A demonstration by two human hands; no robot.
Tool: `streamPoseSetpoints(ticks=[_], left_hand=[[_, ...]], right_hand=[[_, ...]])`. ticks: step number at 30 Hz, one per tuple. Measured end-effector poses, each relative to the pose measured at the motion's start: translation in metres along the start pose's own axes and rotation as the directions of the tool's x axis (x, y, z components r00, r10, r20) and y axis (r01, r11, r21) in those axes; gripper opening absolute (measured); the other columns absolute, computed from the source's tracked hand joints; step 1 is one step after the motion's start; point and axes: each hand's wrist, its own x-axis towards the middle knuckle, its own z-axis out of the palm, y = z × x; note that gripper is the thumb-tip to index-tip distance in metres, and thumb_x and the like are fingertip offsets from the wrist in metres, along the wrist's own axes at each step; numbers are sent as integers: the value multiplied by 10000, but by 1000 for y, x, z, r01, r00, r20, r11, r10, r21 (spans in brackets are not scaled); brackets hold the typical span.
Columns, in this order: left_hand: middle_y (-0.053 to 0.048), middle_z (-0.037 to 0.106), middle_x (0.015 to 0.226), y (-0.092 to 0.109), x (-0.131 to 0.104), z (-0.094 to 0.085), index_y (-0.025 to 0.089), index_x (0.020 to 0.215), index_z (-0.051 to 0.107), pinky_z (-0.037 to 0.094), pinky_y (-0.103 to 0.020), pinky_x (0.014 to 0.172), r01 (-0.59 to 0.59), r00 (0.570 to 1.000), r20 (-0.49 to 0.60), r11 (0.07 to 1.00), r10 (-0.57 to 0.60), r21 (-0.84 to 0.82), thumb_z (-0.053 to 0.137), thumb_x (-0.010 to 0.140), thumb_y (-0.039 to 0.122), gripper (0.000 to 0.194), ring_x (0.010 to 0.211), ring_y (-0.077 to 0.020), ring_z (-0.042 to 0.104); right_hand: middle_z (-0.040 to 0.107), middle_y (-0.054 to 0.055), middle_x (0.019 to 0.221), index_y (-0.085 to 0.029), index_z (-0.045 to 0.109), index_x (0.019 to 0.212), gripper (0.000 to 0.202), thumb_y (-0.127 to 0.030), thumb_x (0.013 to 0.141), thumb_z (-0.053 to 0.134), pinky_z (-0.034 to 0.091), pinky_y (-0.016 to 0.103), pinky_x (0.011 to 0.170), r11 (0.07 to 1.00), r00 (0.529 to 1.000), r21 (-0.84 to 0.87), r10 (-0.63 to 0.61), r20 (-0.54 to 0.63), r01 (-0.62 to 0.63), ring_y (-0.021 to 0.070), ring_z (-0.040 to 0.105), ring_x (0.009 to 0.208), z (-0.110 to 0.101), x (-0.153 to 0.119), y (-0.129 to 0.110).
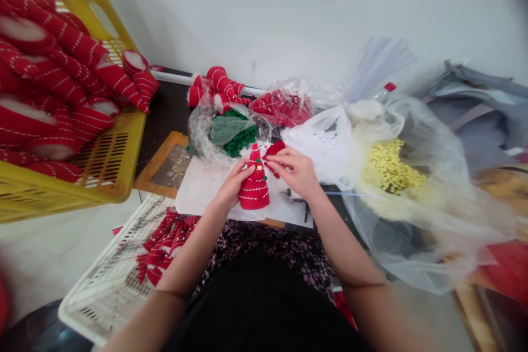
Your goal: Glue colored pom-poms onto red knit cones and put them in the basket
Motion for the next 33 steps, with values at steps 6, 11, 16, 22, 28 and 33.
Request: streamPoseSetpoints(ticks=[6,11,16,22,28,33], left_hand=[[12,727,801,1,3,-2,210,946,645,543,-273,672,33,999,-21,999,-34,-31,959,638,408,483,667,-152,681],[9,725,811,-5,11,6,211,952,653,547,-288,689,56,998,-23,998,-56,-31,944,654,405,459,689,-166,689],[26,710,817,-11,16,20,216,942,652,544,-281,688,77,997,2,997,-77,-26,938,656,381,437,687,-160,685],[10,747,862,-11,16,23,212,952,676,556,-292,691,95,995,-20,994,-96,-46,951,629,359,448,699,-173,697],[2,738,855,-10,16,19,211,949,675,552,-302,711,80,997,-8,997,-80,-25,925,668,366,407,725,-183,702],[1,754,879,-11,18,24,210,938,687,553,-299,723,58,998,15,998,-57,-34,925,654,373,404,744,-184,707]], right_hand=[[798,125,909,-181,797,919,231,-380,892,684,600,423,769,824,797,-297,273,-539,-483,252,714,751,-120,-23,50],[798,81,772,-198,802,821,185,-374,827,746,605,420,747,773,822,-295,477,-312,-561,273,747,715,-150,-61,65],[842,71,971,-209,822,1007,186,-169,916,665,603,342,799,870,917,-418,358,173,-261,224,776,809,-73,-51,56],[811,144,956,-160,803,885,196,-25,874,661,542,304,801,753,858,-622,449,249,-213,252,758,892,-21,-19,69],[795,60,900,-174,776,999,101,-173,943,693,536,293,751,884,915,-406,340,219,-231,190,710,750,-34,-24,37],[710,-3,757,-203,769,929,53,-234,948,730,524,273,674,998,987,-24,64,149,-61,147,622,640,-22,-37,-5]])
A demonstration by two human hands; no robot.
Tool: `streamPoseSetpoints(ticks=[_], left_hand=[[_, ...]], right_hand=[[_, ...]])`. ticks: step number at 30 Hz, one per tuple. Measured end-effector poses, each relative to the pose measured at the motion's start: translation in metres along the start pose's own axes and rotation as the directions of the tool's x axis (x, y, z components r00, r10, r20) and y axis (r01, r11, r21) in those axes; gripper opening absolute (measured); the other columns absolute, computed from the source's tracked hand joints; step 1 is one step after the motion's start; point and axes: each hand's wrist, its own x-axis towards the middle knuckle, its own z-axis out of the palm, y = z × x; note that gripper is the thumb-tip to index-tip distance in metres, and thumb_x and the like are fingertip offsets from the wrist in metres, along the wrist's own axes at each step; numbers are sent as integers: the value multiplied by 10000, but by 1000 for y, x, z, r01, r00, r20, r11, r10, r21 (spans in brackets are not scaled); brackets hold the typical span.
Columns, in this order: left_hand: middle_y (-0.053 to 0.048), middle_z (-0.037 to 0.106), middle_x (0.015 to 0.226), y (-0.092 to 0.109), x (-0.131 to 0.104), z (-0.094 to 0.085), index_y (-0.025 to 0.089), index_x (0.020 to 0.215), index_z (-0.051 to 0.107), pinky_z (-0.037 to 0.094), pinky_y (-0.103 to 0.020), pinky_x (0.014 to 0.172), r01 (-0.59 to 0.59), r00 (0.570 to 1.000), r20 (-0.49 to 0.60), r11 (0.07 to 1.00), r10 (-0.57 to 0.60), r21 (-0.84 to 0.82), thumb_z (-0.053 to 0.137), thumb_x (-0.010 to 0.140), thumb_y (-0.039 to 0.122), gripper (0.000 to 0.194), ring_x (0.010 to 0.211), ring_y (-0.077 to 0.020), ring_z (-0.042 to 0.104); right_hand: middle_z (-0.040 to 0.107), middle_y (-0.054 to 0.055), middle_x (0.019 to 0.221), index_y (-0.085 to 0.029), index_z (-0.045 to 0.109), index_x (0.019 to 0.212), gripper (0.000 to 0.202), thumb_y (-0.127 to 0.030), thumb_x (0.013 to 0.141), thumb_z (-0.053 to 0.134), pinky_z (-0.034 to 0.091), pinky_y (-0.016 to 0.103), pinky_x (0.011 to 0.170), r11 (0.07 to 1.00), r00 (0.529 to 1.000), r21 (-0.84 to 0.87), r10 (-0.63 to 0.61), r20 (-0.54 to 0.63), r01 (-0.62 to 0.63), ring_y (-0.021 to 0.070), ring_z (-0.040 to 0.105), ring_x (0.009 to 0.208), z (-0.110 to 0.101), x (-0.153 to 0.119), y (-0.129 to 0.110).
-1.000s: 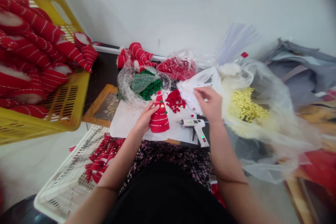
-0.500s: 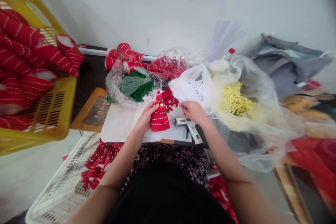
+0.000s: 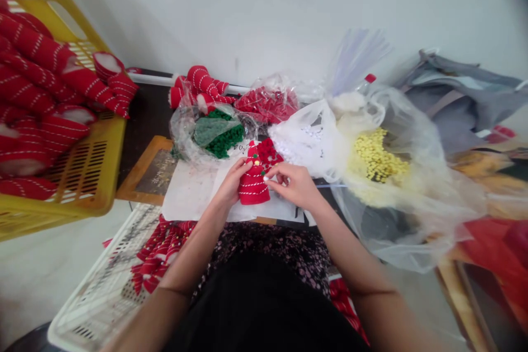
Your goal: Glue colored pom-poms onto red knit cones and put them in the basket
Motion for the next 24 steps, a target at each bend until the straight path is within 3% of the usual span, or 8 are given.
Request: streamPoseSetpoints(ticks=[7,10,12,14,15,17,20,24], left_hand=[[15,765,878,0,-4,6,209,934,680,567,-277,702,3,1000,19,1000,-3,16,930,649,384,417,735,-173,718],[18,760,847,0,-5,6,208,940,675,567,-268,674,19,1000,-4,1000,-19,5,941,635,381,441,697,-163,711],[26,749,812,2,-5,5,209,927,664,565,-262,661,32,999,-17,999,-32,-4,952,619,371,452,676,-157,705],[31,742,798,3,-5,5,209,914,654,565,-261,657,39,999,-25,999,-39,-13,957,607,360,457,667,-155,703],[32,742,800,3,-5,5,209,914,653,566,-262,659,37,999,-25,999,-38,-16,956,608,357,456,666,-155,704],[30,744,808,3,-4,5,209,920,653,567,-267,663,33,999,-22,999,-34,-14,950,617,353,448,663,-156,704],[29,741,804,3,-3,6,208,921,654,561,-265,656,32,999,-18,999,-32,-12,943,627,350,436,658,-157,704],[24,750,816,3,-2,8,208,931,656,569,-268,656,37,999,-15,999,-37,-2,940,630,347,436,662,-162,712]], right_hand=[[761,69,969,-242,848,1002,209,-239,1030,641,586,324,749,982,985,79,-170,-28,172,191,712,831,20,-2,-10],[770,62,994,-277,847,1090,193,-297,1013,670,574,326,696,999,968,29,-33,-249,41,194,699,808,-12,-9,4],[778,73,987,-253,844,1037,188,-327,991,677,575,350,730,981,887,-106,97,-451,-161,218,708,831,-51,-18,28],[783,113,1027,-190,836,1040,207,-283,963,667,570,381,788,804,768,-286,296,-567,-521,235,711,826,-95,-30,62],[785,140,1054,-159,830,1077,238,-243,958,641,558,402,839,616,687,-373,410,-600,-694,248,717,848,-116,-38,81],[779,232,1114,-74,808,1159,319,-169,971,568,519,455,899,332,553,-444,561,-616,-832,317,727,975,-148,-53,114],[794,243,1009,-62,840,1052,233,-144,884,702,480,402,805,278,519,-477,690,-504,-833,328,728,933,-167,-72,144],[780,161,802,-113,850,865,107,-97,809,760,402,349,682,339,559,-494,718,-414,-801,255,695,754,-162,-83,157]])
